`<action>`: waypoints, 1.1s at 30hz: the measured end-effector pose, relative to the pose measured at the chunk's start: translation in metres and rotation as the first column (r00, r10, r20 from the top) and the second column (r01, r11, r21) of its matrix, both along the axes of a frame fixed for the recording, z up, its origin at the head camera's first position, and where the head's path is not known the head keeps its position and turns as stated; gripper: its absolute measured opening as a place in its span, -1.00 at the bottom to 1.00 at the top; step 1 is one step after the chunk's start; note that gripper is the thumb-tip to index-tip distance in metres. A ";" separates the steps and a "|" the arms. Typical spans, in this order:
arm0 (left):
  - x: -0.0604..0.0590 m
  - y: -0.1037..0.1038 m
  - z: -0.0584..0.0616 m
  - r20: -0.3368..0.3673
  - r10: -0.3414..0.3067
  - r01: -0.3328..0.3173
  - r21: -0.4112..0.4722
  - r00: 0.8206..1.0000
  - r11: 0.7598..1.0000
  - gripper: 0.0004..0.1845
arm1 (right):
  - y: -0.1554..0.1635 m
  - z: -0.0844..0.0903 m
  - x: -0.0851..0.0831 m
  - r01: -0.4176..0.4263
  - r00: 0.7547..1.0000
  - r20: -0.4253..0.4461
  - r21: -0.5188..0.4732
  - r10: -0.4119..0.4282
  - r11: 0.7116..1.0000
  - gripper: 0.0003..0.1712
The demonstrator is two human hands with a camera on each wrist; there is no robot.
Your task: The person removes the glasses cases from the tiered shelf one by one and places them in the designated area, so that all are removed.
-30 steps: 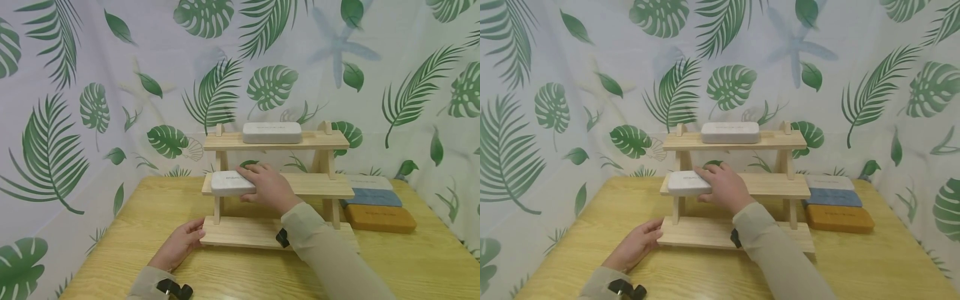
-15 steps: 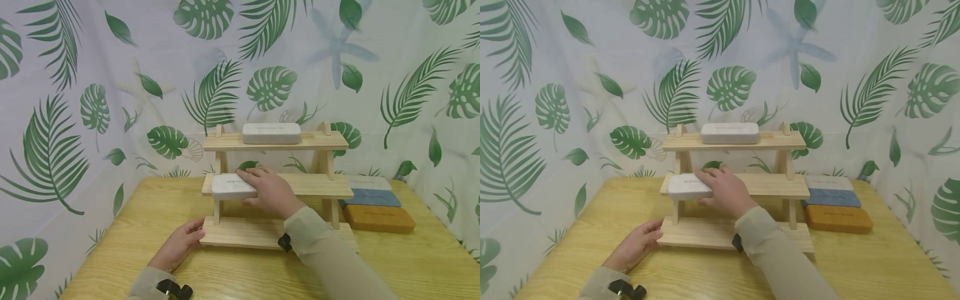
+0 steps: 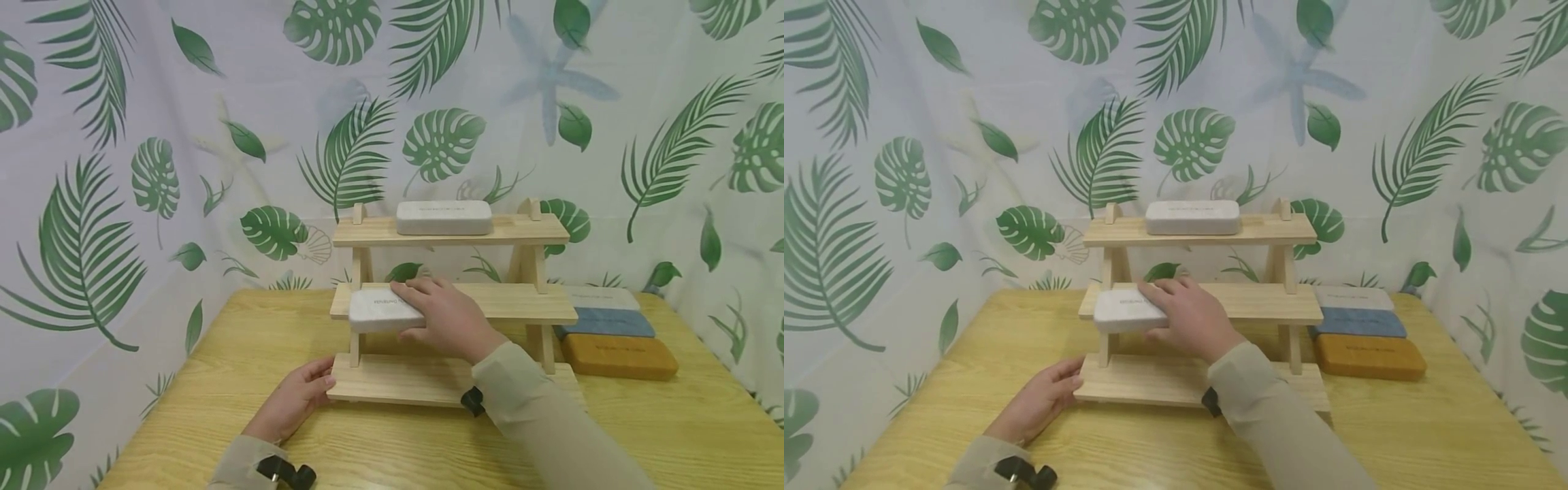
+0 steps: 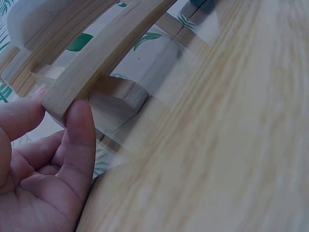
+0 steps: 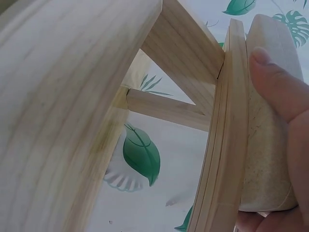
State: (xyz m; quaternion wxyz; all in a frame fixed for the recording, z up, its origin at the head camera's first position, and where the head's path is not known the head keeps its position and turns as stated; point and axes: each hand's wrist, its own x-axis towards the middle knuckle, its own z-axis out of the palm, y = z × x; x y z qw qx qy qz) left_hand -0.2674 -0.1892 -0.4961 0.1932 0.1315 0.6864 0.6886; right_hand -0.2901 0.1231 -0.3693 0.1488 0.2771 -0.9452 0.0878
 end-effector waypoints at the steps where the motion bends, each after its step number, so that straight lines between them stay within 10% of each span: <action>1: 0.000 0.000 0.000 0.003 0.002 -0.002 -0.003 1.000 1.000 -0.31 | 0.001 0.000 0.001 -0.001 1.000 -0.002 -0.001 0.001 1.000 0.04; 33: 0.000 0.000 -0.002 -0.010 -0.039 0.040 0.058 0.999 0.998 -0.33 | 0.032 0.007 0.032 0.013 1.000 0.010 0.028 -0.013 1.000 0.04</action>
